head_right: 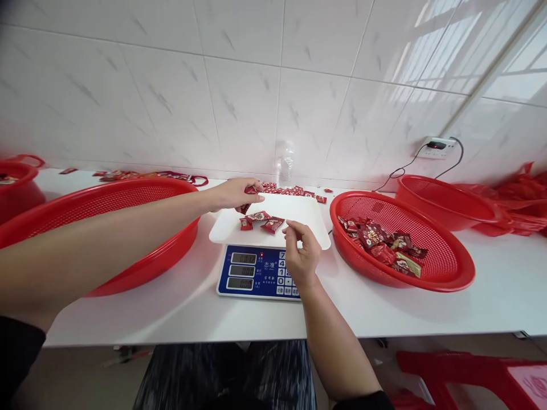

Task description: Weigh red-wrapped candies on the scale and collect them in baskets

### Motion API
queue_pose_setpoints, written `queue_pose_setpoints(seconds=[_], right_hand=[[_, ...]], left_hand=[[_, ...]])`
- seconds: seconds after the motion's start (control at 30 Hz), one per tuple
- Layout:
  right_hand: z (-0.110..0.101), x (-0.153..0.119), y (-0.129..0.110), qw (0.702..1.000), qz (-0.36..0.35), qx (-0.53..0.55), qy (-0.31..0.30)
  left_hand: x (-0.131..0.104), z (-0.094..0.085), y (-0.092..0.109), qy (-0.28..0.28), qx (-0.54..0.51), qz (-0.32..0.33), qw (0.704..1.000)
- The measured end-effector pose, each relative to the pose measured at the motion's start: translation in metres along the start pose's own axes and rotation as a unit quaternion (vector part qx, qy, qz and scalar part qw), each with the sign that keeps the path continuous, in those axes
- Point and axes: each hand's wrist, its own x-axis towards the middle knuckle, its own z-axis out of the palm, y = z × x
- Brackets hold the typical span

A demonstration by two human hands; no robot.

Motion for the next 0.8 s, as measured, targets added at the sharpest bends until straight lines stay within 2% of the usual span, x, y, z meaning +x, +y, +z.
queue_pose_setpoints(seconds=[0.1,0.23,0.37,0.47,0.57,0.67,0.8], right_hand=[[0.0,0.0,-0.003,1.0,-0.001,-0.009,-0.005],[0.0,0.001,-0.009,0.997,0.002,-0.055,-0.051],[-0.001,0.001,-0.011,0.993,0.002,-0.076,-0.088],[-0.001,0.0,-0.008,0.994,0.008,-0.075,-0.078],[-0.001,-0.001,-0.004,0.996,0.026,-0.059,-0.055],[-0.001,0.0,-0.003,0.997,0.047,-0.057,-0.038],[-0.001,0.003,-0.004,0.994,0.067,-0.08,-0.031]], left_hand=[[-0.012,0.001,0.011,0.01,-0.076,0.019,0.997],[-0.031,0.013,0.03,-0.013,-0.151,0.052,0.987],[-0.046,0.031,0.045,-0.044,-0.18,0.076,0.98],[-0.052,0.04,0.05,-0.064,-0.183,0.096,0.976],[-0.055,0.042,0.05,-0.077,-0.179,0.118,0.974],[-0.054,0.038,0.045,-0.07,-0.169,0.111,0.977],[-0.045,0.023,0.028,0.017,-0.107,0.078,0.991]])
